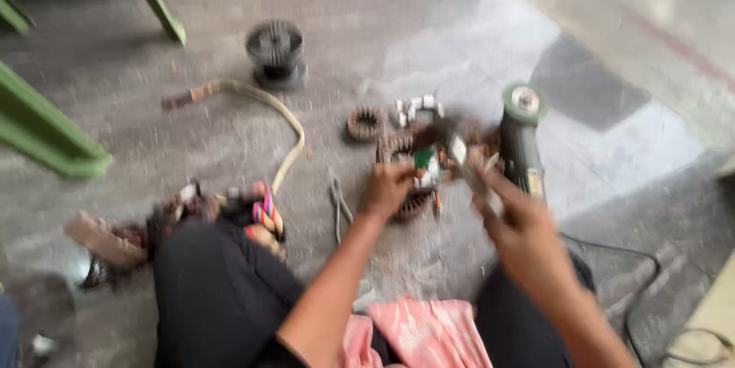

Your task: The person sits on the floor and uses a hammer and screwdriver to remove pins from a motor stator. They repeatedly strike the screwdriver to push out pins, then pull them out by hand.

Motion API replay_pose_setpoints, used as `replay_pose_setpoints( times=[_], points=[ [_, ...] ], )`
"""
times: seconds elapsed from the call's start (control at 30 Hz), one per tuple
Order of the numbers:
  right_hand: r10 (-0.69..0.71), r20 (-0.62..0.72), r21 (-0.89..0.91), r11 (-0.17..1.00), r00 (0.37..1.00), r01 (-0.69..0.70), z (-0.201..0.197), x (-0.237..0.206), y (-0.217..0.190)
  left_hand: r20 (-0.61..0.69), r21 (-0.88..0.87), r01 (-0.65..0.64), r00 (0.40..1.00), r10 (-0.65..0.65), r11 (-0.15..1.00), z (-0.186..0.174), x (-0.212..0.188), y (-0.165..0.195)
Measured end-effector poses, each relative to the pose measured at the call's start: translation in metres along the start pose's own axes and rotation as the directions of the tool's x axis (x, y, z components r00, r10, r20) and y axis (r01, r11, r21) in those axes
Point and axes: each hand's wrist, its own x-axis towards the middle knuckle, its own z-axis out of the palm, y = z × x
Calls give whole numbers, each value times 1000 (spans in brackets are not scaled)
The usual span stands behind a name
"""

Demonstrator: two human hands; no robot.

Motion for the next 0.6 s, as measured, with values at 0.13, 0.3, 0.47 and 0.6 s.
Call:
replay_pose_setpoints(
  times=[0.13, 0.3, 0.47, 0.6],
  points=[
    [-72, -331, 325, 927, 941, 186, -69, -13, -62, 150, -18, 212, 967, -207, 977, 13, -1, -5],
    [-277, -343, 920, 93, 898, 380, -25, 0, -39, 99, 24, 96, 990, -98, 995, 8, 3, -4],
    [134, -66, 216, 969, 989, -117, 4, 6, -22, 61, -18, 152, 987, -150, 988, -6, 8, 4],
    [57, -204, 459, 887, 977, 45, -72, -8, -32, 130, -1, 210, 969, -208, 978, -4, 1, 6]
  ],
)
